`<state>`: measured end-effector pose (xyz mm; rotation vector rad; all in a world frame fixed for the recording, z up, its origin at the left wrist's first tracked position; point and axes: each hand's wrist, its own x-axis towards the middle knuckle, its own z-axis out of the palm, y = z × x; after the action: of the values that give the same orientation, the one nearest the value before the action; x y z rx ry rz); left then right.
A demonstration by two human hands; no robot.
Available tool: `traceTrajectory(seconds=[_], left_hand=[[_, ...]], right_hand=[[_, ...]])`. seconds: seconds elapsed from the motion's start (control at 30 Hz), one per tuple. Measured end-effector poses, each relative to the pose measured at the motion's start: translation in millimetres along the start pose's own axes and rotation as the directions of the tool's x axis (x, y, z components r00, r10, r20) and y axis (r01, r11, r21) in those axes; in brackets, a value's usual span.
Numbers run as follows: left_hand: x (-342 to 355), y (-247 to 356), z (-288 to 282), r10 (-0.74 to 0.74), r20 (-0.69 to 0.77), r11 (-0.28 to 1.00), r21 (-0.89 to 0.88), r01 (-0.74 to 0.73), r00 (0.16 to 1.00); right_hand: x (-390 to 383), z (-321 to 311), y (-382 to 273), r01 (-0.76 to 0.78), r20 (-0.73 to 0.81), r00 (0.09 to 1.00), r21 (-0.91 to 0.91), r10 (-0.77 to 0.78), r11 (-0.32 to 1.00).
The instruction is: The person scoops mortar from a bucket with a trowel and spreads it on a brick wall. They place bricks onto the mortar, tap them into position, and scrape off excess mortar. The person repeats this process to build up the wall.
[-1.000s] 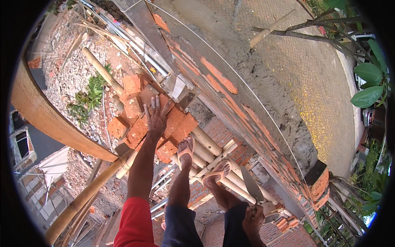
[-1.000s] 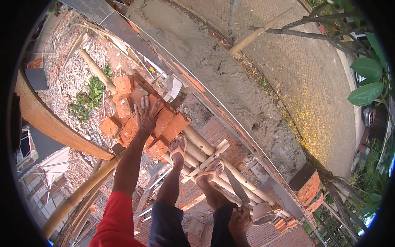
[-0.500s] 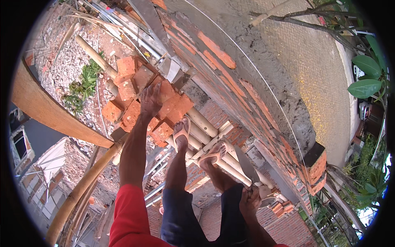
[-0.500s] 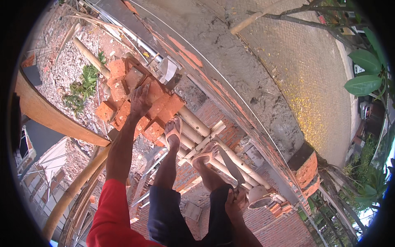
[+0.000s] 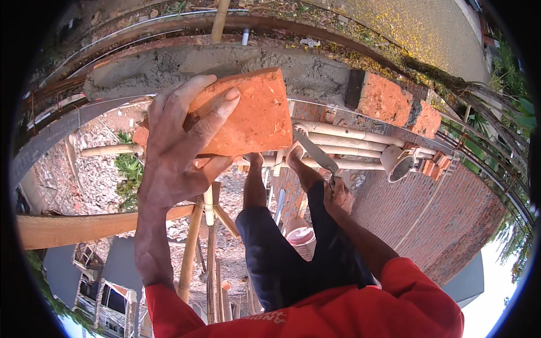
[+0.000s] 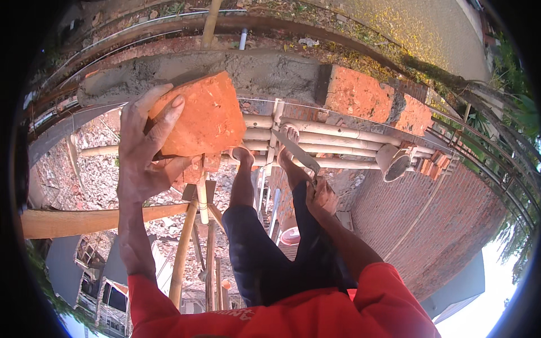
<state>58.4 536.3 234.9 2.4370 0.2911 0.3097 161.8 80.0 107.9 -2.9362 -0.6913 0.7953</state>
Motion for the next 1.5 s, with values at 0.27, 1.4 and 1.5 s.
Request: traceTrajectory(seconds=[0.27, 1.4, 1.5], left_hand=[[109, -5, 12, 0.024, 0.392, 0.993, 0.095, -0.067, 0.92], [116, 1, 52, 0.231, 0.102, 0.857, 0.449, -0.252, 0.968], [104, -3, 17, -0.087, 0.145, 0.996, -0.02, 0.091, 0.986]], right_hand=[[-23, 10, -4, -0.133, -0.052, 0.989, 0.102, 0.139, 0.986], [-24, -24, 6, 0.067, -0.031, 0.998, 0.425, -0.059, 0.903], [-27, -83, -1, 0.387, -0.103, 0.921, 0.376, -0.377, 0.842]])
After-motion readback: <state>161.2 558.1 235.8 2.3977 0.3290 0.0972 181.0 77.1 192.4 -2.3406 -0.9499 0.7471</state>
